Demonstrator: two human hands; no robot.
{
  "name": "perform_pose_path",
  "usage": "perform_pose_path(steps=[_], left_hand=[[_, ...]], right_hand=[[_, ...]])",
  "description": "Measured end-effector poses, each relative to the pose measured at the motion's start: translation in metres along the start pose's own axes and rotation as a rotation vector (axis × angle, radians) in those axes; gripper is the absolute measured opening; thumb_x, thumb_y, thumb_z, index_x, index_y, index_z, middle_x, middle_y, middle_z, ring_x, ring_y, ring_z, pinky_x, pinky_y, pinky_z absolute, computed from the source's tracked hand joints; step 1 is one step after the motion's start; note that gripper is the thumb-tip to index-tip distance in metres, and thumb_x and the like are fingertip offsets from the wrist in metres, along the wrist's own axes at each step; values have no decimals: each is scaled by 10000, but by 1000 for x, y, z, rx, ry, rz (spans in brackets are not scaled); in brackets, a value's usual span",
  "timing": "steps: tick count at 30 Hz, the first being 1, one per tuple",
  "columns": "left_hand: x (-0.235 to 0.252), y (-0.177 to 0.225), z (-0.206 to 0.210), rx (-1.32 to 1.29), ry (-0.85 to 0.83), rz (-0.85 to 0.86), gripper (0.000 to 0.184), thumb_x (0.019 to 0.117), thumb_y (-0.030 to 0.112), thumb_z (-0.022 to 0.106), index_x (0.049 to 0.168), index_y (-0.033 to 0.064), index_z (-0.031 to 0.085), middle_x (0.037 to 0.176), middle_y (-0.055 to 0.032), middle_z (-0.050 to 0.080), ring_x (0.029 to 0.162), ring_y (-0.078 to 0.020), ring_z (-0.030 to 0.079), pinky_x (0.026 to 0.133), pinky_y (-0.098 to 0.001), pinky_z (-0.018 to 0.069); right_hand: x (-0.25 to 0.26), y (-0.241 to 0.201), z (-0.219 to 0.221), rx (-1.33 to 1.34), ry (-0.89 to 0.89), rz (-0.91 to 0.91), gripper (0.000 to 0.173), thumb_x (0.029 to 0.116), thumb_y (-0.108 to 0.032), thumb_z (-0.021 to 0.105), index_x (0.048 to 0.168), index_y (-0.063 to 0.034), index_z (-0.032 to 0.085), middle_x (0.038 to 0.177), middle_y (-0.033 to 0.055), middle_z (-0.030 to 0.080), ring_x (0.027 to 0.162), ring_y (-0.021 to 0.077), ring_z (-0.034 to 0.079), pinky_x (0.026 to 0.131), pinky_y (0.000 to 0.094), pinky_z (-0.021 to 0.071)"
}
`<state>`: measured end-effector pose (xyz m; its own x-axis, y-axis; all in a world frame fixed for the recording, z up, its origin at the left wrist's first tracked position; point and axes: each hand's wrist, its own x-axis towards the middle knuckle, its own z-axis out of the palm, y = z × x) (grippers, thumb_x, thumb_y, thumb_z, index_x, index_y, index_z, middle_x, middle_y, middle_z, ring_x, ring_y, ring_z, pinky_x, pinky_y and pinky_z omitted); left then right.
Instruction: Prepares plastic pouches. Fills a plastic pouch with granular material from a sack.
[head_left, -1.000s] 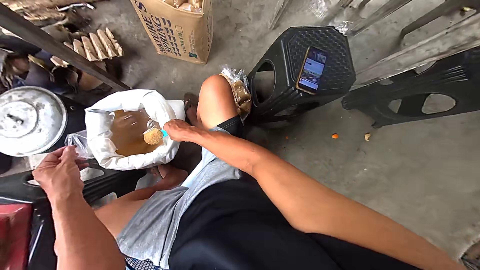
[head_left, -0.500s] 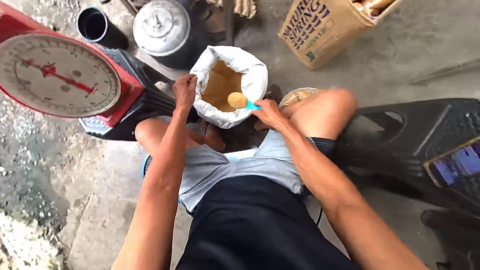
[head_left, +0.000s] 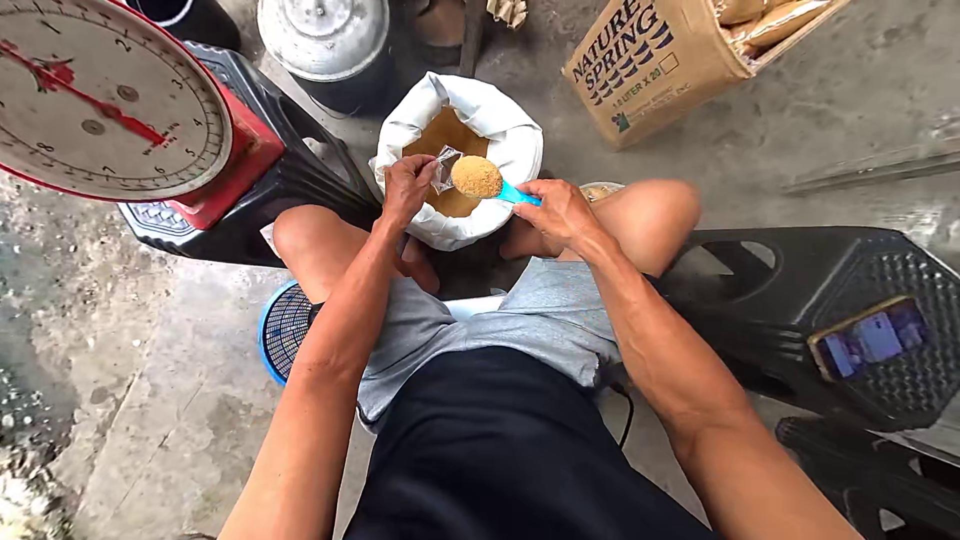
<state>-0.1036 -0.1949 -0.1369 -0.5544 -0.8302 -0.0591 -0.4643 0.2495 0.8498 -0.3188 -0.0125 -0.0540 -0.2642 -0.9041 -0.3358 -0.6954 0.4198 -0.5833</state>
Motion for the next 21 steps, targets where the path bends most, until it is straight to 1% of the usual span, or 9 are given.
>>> perform_pose_path(steps=[4, 7, 9, 12, 14, 15, 17, 18, 21], left_hand=[[-3, 5, 7, -10, -41, 72, 262, 1051, 211, 566, 1132, 46, 752, 949, -91, 746, 845, -128, 693, 842, -347, 556], [-3, 5, 8, -27, -73, 72, 273, 1054, 216, 559, 1153, 41, 745, 961, -98, 747, 842, -141, 700, 839, -369, 567], [-1, 3, 8, -36, -98, 73, 273, 1054, 220, 559, 1155, 45, 743, 968, -94, 750, 839, -142, 706, 840, -369, 573], [0, 5, 9, -61, -141, 65, 275, 1052, 215, 559, 1156, 35, 738, 957, -100, 743, 811, -150, 699, 816, -376, 578], [3, 4, 10, -75, -154, 60, 273, 1054, 207, 548, 1161, 41, 736, 963, -99, 741, 800, -149, 695, 799, -380, 580], [5, 4, 10, -76, -160, 57, 276, 1057, 206, 543, 1170, 44, 736, 978, -103, 743, 814, -156, 701, 808, -389, 582], [10, 5, 10, -72, -165, 52, 279, 1056, 206, 539, 1171, 52, 741, 992, -105, 748, 850, -163, 707, 839, -404, 575], [13, 5, 9, -64, -157, 47, 276, 1052, 207, 541, 1163, 55, 744, 984, -102, 748, 850, -163, 706, 840, -404, 571], [20, 6, 7, -55, -107, 19, 264, 1031, 209, 565, 1112, 48, 757, 942, -102, 741, 843, -170, 693, 824, -408, 553]], right_hand=[[12, -11, 2, -96, -46, 23, 262, 1005, -217, 638, 1192, -61, 734, 1096, 196, 728, 1080, 375, 684, 965, 593, 511], [20, -19, 6, -186, -104, 33, 250, 1014, -216, 617, 1160, -46, 727, 1102, 208, 717, 1109, 392, 669, 977, 596, 503], [23, -27, 6, -222, -132, 36, 231, 1019, -213, 607, 1114, -32, 715, 1065, 214, 709, 1086, 396, 668, 947, 593, 510], [29, -42, 4, -280, -172, 26, 244, 1029, -199, 576, 1102, -2, 699, 1068, 240, 698, 1090, 420, 665, 932, 608, 511], [35, -54, 4, -332, -199, 16, 237, 1030, -185, 558, 1059, 13, 685, 1066, 243, 688, 1097, 422, 656, 919, 605, 506], [40, -59, 4, -361, -213, 9, 241, 1032, -182, 557, 1046, 25, 680, 1073, 252, 684, 1106, 430, 652, 921, 613, 506], [47, -74, 1, -428, -236, 3, 237, 1027, -164, 548, 1025, 41, 666, 1075, 261, 680, 1105, 441, 654, 893, 623, 514], [49, -85, -2, -459, -251, 15, 223, 1022, -145, 546, 1019, 45, 662, 1082, 266, 677, 1106, 446, 653, 877, 627, 517], [59, -115, -17, -554, -298, 56, 183, 1003, -88, 550, 1027, 54, 663, 1115, 279, 671, 1129, 461, 643, 875, 646, 512]])
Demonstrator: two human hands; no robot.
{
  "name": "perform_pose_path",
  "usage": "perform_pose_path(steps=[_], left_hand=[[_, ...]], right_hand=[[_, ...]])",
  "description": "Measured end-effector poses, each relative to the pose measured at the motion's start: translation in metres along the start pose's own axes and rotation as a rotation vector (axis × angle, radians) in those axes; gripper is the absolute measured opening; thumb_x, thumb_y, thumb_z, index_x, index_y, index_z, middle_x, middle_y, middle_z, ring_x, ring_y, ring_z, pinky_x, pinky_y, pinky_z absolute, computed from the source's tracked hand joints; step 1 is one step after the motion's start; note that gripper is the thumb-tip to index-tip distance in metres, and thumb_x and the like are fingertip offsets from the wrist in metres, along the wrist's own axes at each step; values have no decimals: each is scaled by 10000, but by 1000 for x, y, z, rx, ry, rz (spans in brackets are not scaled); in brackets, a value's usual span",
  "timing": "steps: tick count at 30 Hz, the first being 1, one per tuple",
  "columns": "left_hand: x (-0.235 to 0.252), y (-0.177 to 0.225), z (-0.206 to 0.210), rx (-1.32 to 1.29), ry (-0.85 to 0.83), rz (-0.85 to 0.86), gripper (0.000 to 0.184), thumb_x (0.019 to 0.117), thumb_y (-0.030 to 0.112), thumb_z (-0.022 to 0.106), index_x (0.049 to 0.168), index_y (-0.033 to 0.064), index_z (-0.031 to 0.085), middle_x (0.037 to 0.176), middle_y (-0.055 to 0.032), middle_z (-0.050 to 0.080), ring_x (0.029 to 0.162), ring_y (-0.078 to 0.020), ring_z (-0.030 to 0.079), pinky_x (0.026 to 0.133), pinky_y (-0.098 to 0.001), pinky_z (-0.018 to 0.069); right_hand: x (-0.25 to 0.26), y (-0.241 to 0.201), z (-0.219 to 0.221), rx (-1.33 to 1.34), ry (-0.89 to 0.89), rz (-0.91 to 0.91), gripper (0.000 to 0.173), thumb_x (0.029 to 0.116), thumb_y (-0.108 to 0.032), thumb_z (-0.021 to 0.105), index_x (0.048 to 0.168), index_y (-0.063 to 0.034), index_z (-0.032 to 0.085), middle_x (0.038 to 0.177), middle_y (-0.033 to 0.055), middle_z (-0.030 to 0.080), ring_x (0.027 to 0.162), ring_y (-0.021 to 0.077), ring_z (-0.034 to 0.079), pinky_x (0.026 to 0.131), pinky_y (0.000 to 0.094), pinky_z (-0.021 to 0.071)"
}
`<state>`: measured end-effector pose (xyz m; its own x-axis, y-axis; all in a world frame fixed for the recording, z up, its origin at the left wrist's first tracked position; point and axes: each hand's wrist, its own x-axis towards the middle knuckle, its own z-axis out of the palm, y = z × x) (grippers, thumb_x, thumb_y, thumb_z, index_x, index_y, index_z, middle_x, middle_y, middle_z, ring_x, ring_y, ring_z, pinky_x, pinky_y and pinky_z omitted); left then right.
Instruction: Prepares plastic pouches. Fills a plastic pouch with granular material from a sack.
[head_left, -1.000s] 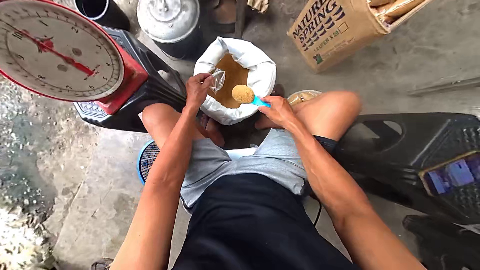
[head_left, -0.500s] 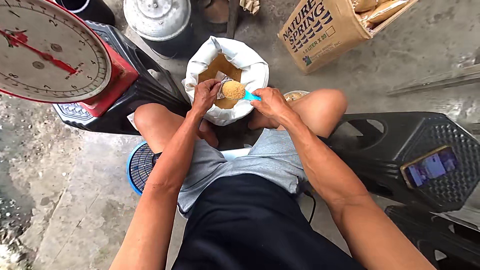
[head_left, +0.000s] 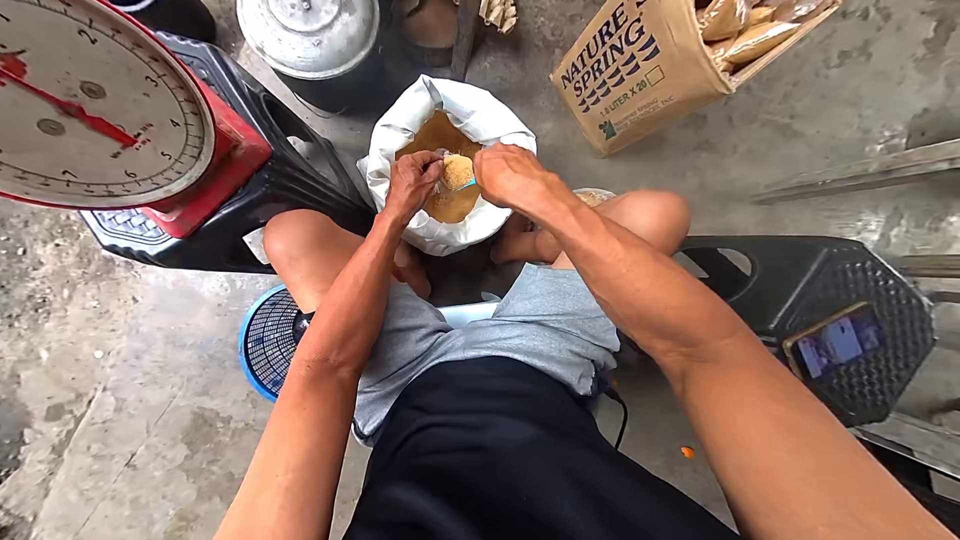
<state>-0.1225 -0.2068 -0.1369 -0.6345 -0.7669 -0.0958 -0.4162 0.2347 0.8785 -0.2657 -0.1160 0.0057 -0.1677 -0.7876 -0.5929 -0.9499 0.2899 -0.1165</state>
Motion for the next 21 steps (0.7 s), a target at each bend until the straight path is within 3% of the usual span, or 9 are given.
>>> perform_pose_path(steps=[8, 13, 21], left_hand=[[15, -6, 5, -22, 35, -22, 194, 993, 195, 617, 1057, 71, 752, 866, -52, 725, 748, -120, 662, 757, -354, 550], [19, -9, 5, -45, 43, -57, 195, 994, 214, 635, 1061, 54, 724, 875, -60, 715, 762, -135, 667, 762, -362, 555], [19, -11, 7, -38, 65, -44, 234, 1012, 223, 624, 1108, 22, 698, 905, -96, 708, 787, -163, 674, 786, -379, 565]], right_hand=[[24, -20, -41, -219, -74, -4, 147, 986, -86, 583, 968, 41, 656, 1075, 268, 664, 1086, 452, 649, 818, 645, 508], [29, -29, -52, -283, -65, -29, 163, 994, -105, 570, 961, 30, 655, 1050, 253, 665, 1065, 437, 652, 814, 626, 496], [14, 2, -53, -212, -29, -45, 112, 945, -95, 641, 952, 16, 641, 1026, 249, 658, 1044, 443, 650, 803, 629, 497]])
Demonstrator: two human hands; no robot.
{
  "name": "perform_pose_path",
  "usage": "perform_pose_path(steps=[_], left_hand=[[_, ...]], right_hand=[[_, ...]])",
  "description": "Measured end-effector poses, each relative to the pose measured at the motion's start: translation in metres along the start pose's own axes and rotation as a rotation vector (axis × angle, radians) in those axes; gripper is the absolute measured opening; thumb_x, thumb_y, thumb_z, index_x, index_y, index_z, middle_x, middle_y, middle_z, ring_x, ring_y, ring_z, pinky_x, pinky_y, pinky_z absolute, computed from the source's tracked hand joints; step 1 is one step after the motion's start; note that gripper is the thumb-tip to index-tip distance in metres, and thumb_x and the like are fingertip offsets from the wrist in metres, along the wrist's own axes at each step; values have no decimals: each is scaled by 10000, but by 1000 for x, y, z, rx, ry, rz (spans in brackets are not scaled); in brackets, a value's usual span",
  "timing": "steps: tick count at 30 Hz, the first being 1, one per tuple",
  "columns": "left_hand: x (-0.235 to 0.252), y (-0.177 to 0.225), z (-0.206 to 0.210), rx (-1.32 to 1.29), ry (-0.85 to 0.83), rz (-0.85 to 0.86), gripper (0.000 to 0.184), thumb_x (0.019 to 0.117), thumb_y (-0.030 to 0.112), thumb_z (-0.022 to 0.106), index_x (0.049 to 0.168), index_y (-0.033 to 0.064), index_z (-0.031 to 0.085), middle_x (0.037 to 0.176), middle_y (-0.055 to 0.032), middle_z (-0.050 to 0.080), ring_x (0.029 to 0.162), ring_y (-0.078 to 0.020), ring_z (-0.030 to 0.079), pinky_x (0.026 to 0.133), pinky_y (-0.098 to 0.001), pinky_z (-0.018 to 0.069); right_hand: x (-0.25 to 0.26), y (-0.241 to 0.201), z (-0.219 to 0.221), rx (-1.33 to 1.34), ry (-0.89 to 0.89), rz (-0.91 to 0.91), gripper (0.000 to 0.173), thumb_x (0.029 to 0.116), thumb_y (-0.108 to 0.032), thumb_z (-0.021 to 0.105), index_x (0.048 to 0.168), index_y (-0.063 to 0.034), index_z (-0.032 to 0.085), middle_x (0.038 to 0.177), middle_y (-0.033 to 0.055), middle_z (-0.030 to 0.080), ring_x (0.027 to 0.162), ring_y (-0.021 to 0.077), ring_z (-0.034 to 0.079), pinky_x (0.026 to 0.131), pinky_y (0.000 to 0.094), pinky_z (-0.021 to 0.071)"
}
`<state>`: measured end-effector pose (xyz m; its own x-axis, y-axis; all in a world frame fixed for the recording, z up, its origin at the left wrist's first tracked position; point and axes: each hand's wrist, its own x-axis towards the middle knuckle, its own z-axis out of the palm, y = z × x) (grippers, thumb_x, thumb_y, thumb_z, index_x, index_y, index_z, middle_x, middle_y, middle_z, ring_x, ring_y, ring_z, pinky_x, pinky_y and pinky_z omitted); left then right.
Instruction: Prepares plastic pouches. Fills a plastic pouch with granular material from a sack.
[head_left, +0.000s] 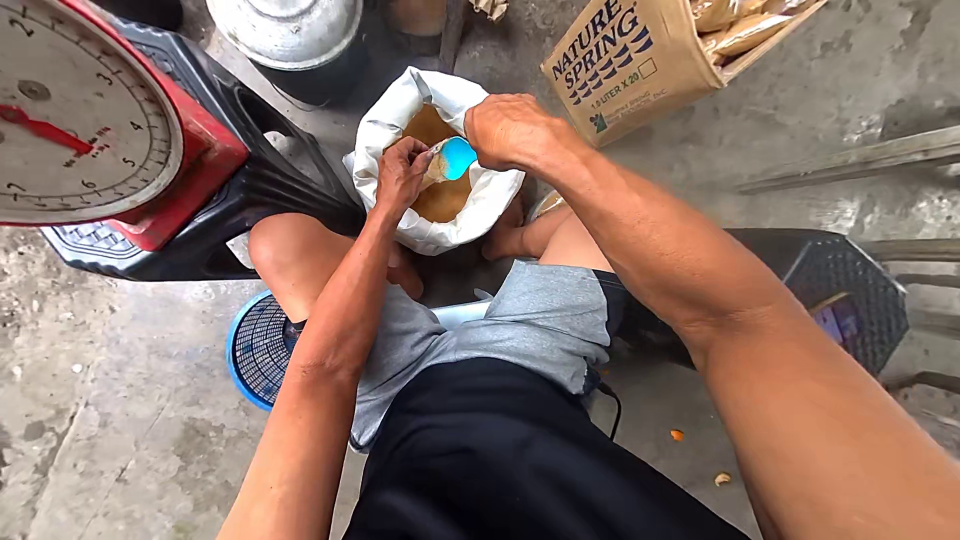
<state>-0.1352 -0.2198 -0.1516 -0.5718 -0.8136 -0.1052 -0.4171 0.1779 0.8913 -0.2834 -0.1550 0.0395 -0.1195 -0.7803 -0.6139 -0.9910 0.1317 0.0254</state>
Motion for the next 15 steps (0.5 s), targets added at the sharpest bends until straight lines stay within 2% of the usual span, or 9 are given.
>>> perform_pose_path(steps=[3, 4, 5, 6, 7, 8, 10, 15], left_hand=[[-10, 13, -5, 123, -6, 35, 269, 1026, 204, 599, 1152, -18, 683, 991, -166, 716, 885, -236, 696, 850, -434, 568], [-21, 35, -11, 186, -67, 9, 286, 1044, 188, 576, 1198, -37, 662, 1079, -203, 710, 974, -276, 699, 910, -458, 561], [-32, 66, -21, 213, -206, -81, 315, 1079, 179, 538, 1286, -48, 606, 1221, -231, 667, 1116, -311, 660, 1020, -484, 511], [-39, 71, -19, 202, -208, -54, 318, 1076, 179, 546, 1276, -61, 606, 1218, -246, 663, 1100, -325, 660, 1008, -502, 516], [-36, 56, -13, 172, -173, 3, 321, 1061, 200, 574, 1243, -59, 626, 1155, -241, 682, 1012, -311, 679, 942, -504, 546], [-28, 32, -8, 144, -143, 52, 337, 1044, 252, 605, 1212, -37, 646, 1069, -206, 697, 893, -262, 687, 847, -480, 577], [-14, 5, -3, 107, -121, 43, 356, 1027, 291, 621, 1177, -28, 667, 920, -130, 694, 702, -160, 648, 685, -394, 585], [-17, 3, -3, 60, -31, -107, 290, 1027, 267, 622, 1088, -11, 675, 785, -17, 666, 596, -71, 619, 586, -278, 567]], right_hand=[[-6, 25, 15, 148, 35, -50, 170, 929, -165, 693, 933, 1, 662, 1014, 242, 666, 1029, 450, 648, 778, 670, 494], [-11, 33, 22, 210, 68, -82, 183, 918, -176, 710, 939, 2, 674, 1018, 237, 672, 1030, 446, 649, 783, 676, 496], [-18, 43, 29, 260, 104, -110, 196, 913, -182, 728, 952, 6, 688, 1034, 234, 681, 1042, 439, 653, 803, 676, 503], [-24, 53, 37, 299, 135, -138, 199, 913, -182, 738, 973, 3, 700, 1051, 221, 688, 1055, 420, 656, 835, 658, 512], [-29, 64, 45, 339, 156, -163, 193, 916, -175, 744, 997, -3, 709, 1061, 205, 694, 1055, 396, 660, 868, 630, 516], [-31, 74, 55, 372, 176, -183, 190, 916, -174, 745, 1008, -10, 716, 1050, 185, 699, 1038, 370, 665, 874, 605, 523], [-30, 86, 74, 441, 206, -203, 163, 906, -147, 745, 981, -6, 716, 1004, 168, 698, 983, 347, 669, 836, 587, 529], [-34, 103, 100, 550, 208, -229, 159, 914, -108, 733, 1015, 12, 705, 1003, 164, 687, 968, 322, 662, 836, 540, 535]])
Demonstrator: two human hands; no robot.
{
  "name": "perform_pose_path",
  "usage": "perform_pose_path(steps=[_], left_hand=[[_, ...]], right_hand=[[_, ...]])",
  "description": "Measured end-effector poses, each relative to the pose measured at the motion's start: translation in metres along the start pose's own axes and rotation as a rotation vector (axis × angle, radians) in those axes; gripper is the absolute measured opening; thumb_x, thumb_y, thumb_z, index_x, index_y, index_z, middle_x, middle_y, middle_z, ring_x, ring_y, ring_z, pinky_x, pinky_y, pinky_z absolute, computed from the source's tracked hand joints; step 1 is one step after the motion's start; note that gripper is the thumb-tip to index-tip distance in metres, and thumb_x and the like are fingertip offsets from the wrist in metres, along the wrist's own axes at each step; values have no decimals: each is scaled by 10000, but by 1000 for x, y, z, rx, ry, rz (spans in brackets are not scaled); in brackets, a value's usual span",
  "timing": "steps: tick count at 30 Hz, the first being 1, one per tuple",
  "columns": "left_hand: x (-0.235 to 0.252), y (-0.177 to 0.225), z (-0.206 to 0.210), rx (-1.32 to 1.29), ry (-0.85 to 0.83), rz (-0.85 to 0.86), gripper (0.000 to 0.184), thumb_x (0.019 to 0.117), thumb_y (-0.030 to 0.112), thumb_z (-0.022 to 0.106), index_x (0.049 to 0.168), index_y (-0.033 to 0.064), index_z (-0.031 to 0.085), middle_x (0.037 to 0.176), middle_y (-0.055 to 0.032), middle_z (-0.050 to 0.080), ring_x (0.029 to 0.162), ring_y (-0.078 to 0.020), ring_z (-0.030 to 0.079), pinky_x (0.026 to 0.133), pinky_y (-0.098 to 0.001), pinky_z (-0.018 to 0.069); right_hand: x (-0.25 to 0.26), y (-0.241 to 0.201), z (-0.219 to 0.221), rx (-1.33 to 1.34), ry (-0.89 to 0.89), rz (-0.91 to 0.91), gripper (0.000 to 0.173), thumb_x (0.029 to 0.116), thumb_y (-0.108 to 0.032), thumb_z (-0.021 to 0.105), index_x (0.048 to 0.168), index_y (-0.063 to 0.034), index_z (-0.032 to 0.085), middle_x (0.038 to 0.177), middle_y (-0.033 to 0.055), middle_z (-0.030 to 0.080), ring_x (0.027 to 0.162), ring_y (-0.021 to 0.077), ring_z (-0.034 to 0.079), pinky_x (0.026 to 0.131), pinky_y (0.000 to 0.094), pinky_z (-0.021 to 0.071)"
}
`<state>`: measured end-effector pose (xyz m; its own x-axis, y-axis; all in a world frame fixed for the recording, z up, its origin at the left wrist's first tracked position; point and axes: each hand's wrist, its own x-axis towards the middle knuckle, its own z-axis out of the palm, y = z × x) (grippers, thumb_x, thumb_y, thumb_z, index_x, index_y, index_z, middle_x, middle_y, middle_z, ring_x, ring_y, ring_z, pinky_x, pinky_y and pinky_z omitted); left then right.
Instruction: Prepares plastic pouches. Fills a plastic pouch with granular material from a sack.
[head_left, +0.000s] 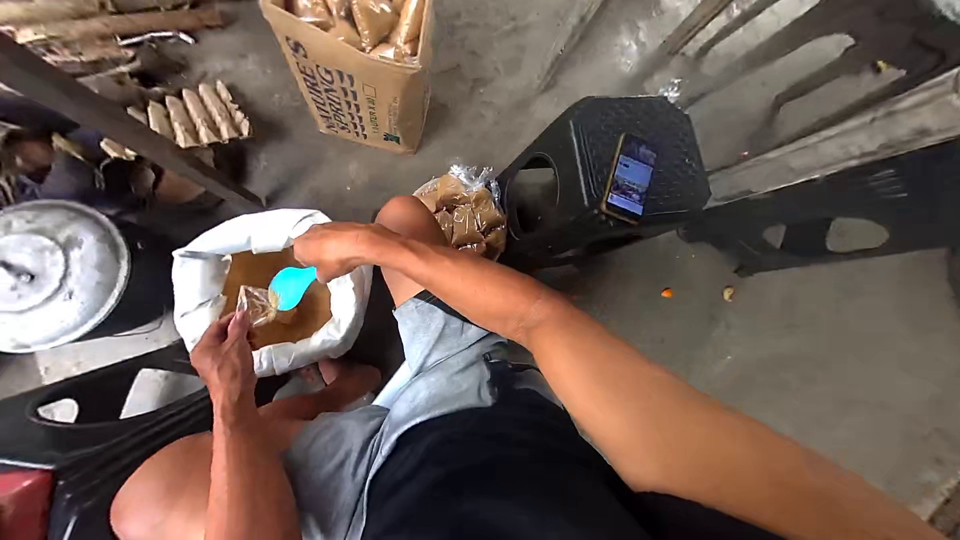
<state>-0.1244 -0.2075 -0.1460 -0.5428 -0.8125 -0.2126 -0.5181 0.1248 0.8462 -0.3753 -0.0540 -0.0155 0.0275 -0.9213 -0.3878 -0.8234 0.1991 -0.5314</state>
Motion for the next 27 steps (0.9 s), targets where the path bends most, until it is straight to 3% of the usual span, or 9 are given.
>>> perform_pose_path(steps=[4, 10, 16, 20, 23, 27], left_hand=[[-5, -2, 5, -69, 24, -59, 254, 1043, 251, 600, 1103, 7, 634, 785, -17, 654, 601, -101, 643, 568, -303, 588], [-9, 1, 14, -131, 34, -156, 200, 1064, 227, 575, 1106, 32, 587, 752, -15, 651, 595, -127, 664, 580, -318, 612], [-5, 5, 10, -138, 30, -232, 173, 1060, 162, 574, 1122, 2, 595, 769, -15, 660, 607, -114, 672, 615, -303, 621], [5, 21, 2, -15, 32, -258, 204, 1060, 219, 587, 1113, 24, 616, 775, -24, 641, 616, -123, 661, 592, -322, 606], [16, 37, -12, 64, 16, -214, 242, 1059, 248, 587, 1154, 28, 616, 814, -18, 627, 645, -113, 661, 609, -322, 608], [33, 53, -36, 149, -24, -128, 275, 1052, 283, 594, 1171, 36, 619, 853, -14, 653, 675, -107, 679, 631, -318, 616]], right_hand=[[4, 12, 21, 77, 56, 11, 254, 913, -61, 727, 1148, 21, 677, 1117, 187, 693, 1078, 347, 666, 906, 542, 543], [1, -7, 40, 121, 111, 125, 138, 992, -82, 636, 1090, -12, 704, 1082, 159, 699, 1020, 327, 685, 779, 529, 575], [4, -17, 54, 115, 59, 205, 217, 1051, -134, 555, 1135, 13, 690, 1131, 193, 696, 1068, 363, 676, 811, 551, 558], [5, -22, 56, 19, 49, 256, 232, 1056, -112, 533, 1172, 33, 672, 1178, 197, 681, 1110, 345, 655, 866, 519, 535], [0, -24, 56, 33, 102, 251, 217, 1034, -78, 534, 1127, 44, 688, 1145, 205, 693, 1070, 345, 671, 840, 526, 525], [-2, -28, 54, -4, 135, 258, 197, 1035, -105, 550, 1101, 2, 700, 1096, 152, 699, 1007, 293, 665, 802, 486, 502]])
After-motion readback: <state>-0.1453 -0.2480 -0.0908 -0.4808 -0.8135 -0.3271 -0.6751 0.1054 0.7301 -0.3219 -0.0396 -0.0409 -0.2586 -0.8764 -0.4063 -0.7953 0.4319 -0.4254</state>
